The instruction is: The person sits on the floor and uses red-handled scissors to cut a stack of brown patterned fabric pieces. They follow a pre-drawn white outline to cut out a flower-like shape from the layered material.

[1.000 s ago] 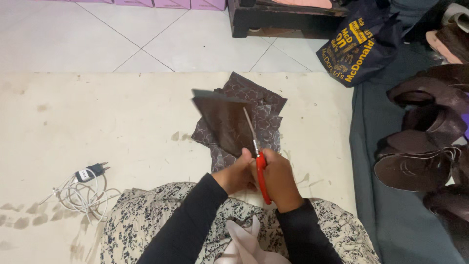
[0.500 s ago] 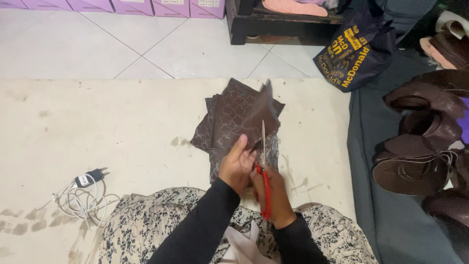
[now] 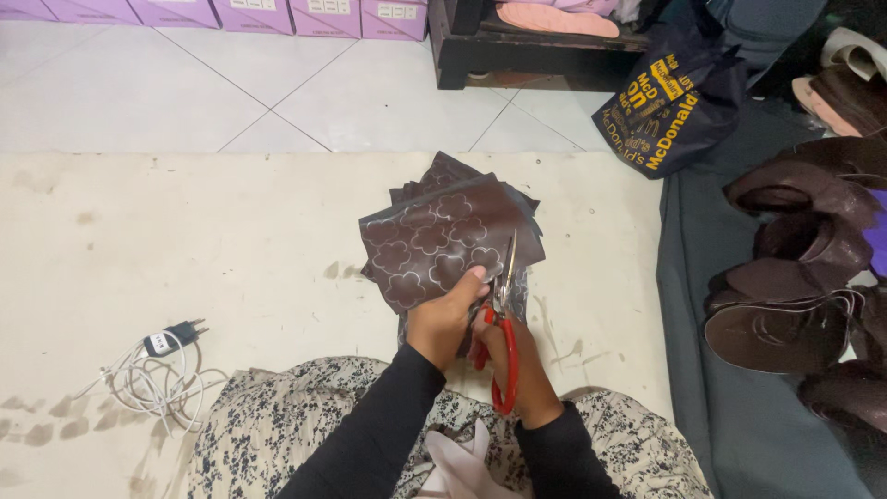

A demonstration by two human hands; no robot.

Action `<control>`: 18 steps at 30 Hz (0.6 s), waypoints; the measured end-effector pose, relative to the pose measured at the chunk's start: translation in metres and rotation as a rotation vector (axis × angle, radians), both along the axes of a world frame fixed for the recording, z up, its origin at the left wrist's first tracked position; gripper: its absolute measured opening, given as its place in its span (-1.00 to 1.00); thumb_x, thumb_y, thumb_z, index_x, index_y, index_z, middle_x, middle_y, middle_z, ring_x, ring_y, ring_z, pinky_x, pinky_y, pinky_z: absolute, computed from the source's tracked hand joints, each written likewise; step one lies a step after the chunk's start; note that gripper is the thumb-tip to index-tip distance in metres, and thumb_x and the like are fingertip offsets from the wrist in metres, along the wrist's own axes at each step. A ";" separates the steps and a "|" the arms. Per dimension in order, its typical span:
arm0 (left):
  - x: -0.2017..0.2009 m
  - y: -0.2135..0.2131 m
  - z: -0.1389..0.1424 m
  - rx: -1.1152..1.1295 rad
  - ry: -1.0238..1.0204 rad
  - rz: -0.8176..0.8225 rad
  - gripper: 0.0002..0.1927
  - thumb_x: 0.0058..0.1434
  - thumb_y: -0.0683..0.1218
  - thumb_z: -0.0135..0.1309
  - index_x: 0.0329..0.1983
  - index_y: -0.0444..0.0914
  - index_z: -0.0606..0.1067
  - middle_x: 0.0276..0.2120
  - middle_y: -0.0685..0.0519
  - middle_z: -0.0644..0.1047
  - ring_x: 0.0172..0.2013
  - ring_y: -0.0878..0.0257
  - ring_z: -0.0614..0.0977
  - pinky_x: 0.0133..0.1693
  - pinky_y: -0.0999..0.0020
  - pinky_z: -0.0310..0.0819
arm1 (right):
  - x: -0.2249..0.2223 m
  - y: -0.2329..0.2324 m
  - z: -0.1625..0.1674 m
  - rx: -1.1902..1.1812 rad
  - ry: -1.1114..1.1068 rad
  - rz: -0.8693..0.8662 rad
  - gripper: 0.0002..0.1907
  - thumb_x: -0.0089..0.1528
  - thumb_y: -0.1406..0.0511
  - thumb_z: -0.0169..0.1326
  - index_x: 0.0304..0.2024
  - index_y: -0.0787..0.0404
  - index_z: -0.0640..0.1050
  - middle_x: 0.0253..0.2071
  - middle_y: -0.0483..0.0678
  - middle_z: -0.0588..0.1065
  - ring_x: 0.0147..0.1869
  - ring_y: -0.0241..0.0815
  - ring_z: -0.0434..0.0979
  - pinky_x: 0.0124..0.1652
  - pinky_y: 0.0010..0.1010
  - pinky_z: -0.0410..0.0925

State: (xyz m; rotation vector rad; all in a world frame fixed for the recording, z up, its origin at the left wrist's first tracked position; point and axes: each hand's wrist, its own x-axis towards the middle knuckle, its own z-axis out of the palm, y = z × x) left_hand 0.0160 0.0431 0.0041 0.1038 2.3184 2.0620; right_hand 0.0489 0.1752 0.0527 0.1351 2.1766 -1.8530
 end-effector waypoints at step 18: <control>0.002 0.001 0.001 0.174 -0.054 -0.009 -0.53 0.45 0.06 -0.17 0.33 -0.23 0.39 0.13 -0.06 0.58 0.09 0.26 0.66 0.10 0.45 0.48 | -0.001 -0.001 -0.002 0.024 -0.007 -0.028 -0.85 0.29 0.28 -0.08 -0.35 0.22 0.38 -0.56 -0.13 0.34 -0.56 -0.29 0.33 -0.52 -0.42 0.25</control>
